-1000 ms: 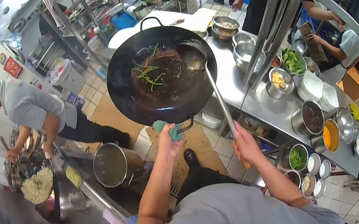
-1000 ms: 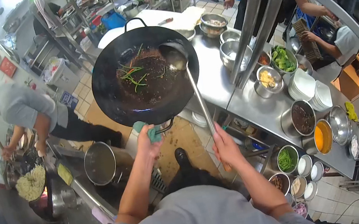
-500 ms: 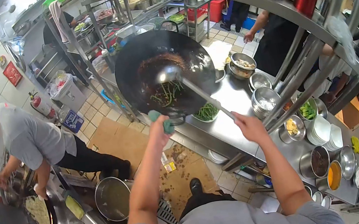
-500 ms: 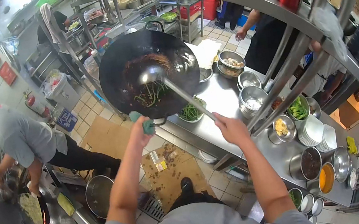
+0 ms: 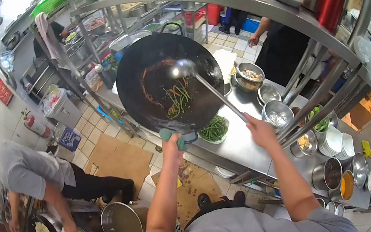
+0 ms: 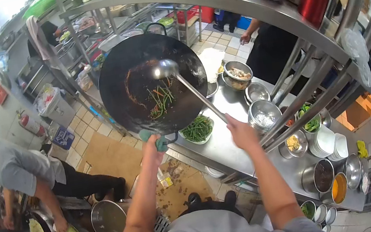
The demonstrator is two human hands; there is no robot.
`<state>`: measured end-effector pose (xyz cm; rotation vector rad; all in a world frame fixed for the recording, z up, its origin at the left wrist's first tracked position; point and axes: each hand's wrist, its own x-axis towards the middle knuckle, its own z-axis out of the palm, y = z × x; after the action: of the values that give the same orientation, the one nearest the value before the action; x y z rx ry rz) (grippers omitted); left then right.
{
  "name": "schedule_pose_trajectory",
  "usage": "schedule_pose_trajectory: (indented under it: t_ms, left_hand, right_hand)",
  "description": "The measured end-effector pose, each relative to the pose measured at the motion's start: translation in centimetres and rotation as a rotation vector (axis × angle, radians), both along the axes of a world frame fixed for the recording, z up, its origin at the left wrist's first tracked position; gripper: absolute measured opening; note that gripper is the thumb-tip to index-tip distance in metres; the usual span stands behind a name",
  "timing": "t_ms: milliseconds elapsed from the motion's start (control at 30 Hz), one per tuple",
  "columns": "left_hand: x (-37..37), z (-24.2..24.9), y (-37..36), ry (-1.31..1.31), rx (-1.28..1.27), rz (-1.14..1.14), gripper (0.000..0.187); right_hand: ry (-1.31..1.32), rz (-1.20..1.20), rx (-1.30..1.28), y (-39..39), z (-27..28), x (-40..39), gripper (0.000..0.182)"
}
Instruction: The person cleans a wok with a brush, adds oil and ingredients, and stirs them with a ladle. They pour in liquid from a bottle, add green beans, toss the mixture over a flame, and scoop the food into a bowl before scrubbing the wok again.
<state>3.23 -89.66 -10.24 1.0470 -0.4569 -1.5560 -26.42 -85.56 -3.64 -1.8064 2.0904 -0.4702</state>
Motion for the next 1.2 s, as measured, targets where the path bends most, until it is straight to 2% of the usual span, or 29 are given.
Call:
schedule_pose_trajectory:
  t_ms: [33, 100, 133, 200, 233, 300, 367, 433, 500, 567, 633, 700, 767, 833, 867, 900, 967, 1033, 1100, 1133, 1200]
  left_hand:
    - [-1.1, 0.0, 0.2, 0.045, -0.042, 0.024, 0.021]
    - [-3.2, -0.5, -0.9, 0.053, -0.039, 0.072, 0.023]
    - [-3.8, -0.7, -2.1, 0.030, -0.091, 0.094, 0.024]
    - [-3.4, -2.5, -5.0, -0.069, -0.145, 0.140, 0.024]
    - [-2.4, -1.6, -5.4, -0.067, -0.154, 0.147, 0.024]
    - [-0.5, 0.7, -4.9, -0.109, -0.064, -0.005, 0.022]
    - [0.3, 0.9, -4.2, -0.117, -0.059, -0.039, 0.020]
    - [0.8, 1.1, -3.9, -0.007, -0.045, -0.024, 0.019]
    - [3.4, 0.9, -4.3, -0.008, 0.007, -0.079, 0.019]
    - [6.2, 1.0, -3.8, 0.004, 0.059, -0.180, 0.016]
    - [7.7, 1.2, -3.2, 0.022, 0.041, -0.202, 0.016]
    - [7.2, 2.3, -1.3, -0.008, 0.091, -0.188, 0.016]
    - [5.4, 0.6, -1.6, 0.007, 0.098, -0.194, 0.019]
    - [2.5, -1.1, -1.8, 0.058, -0.005, -0.122, 0.021]
    - [0.6, -0.7, -1.8, 0.046, -0.045, -0.035, 0.021]
    - [-0.8, -0.4, -2.0, 0.054, -0.049, -0.038, 0.021]
    - [-2.2, 0.4, -2.9, -0.047, -0.090, 0.064, 0.024]
    - [-2.0, 0.1, -3.8, -0.071, -0.118, 0.050, 0.025]
    - [-1.2, -0.1, -3.6, -0.137, -0.092, 0.030, 0.023]
    - [-0.8, -0.3, -3.3, -0.089, -0.099, 0.012, 0.021]
    - [0.6, -1.1, -2.8, -0.059, -0.054, -0.037, 0.020]
  right_hand:
    - [-0.079, 0.014, -0.090, -1.0, -1.1, 2.1, 0.042]
    - [-0.304, -0.004, -0.160, -1.3, -7.1, 5.1, 0.045]
    - [-0.310, -0.002, -0.081, 0.7, -7.2, 6.3, 0.046]
    - [-0.323, 0.086, -0.111, 5.6, -10.1, 4.6, 0.046]
    - [-0.307, 0.116, -0.108, 7.4, -9.5, 2.5, 0.046]
    - [-0.292, 0.149, -0.103, 8.5, -6.1, 1.2, 0.046]
    - [-0.058, 0.193, -0.056, 7.4, -2.9, 1.3, 0.045]
    - [-0.042, 0.208, -0.040, 5.7, -4.9, 0.1, 0.045]
    - [-0.018, 0.268, -0.008, 4.7, -7.3, -1.1, 0.046]
    - [0.040, 0.167, 0.056, 6.1, -7.5, -5.1, 0.048]
    - [0.131, 0.137, -0.002, 7.2, -5.1, -9.4, 0.047]
    - [0.087, 0.108, -0.097, 6.7, -1.5, -9.8, 0.044]
    - [0.152, -0.022, -0.185, 4.4, -0.4, -5.6, 0.040]
    - [0.027, 0.001, -0.187, 1.4, -5.2, -2.6, 0.042]
    - [0.039, -0.059, -0.083, 1.8, -6.6, -0.5, 0.043]
    - [0.053, -0.110, 0.009, 2.7, -7.9, 1.1, 0.044]
    - [-0.035, -0.087, -0.086, 7.8, -11.2, 1.9, 0.046]
    - [-0.007, -0.034, -0.083, 12.8, -10.6, 0.9, 0.045]
    - [0.020, 0.017, -0.038, 14.2, -7.3, -0.1, 0.045]
    - [0.043, 0.058, 0.002, 14.6, -6.4, -0.3, 0.045]
    - [0.027, 0.103, -0.019, 13.6, -7.7, -1.0, 0.045]
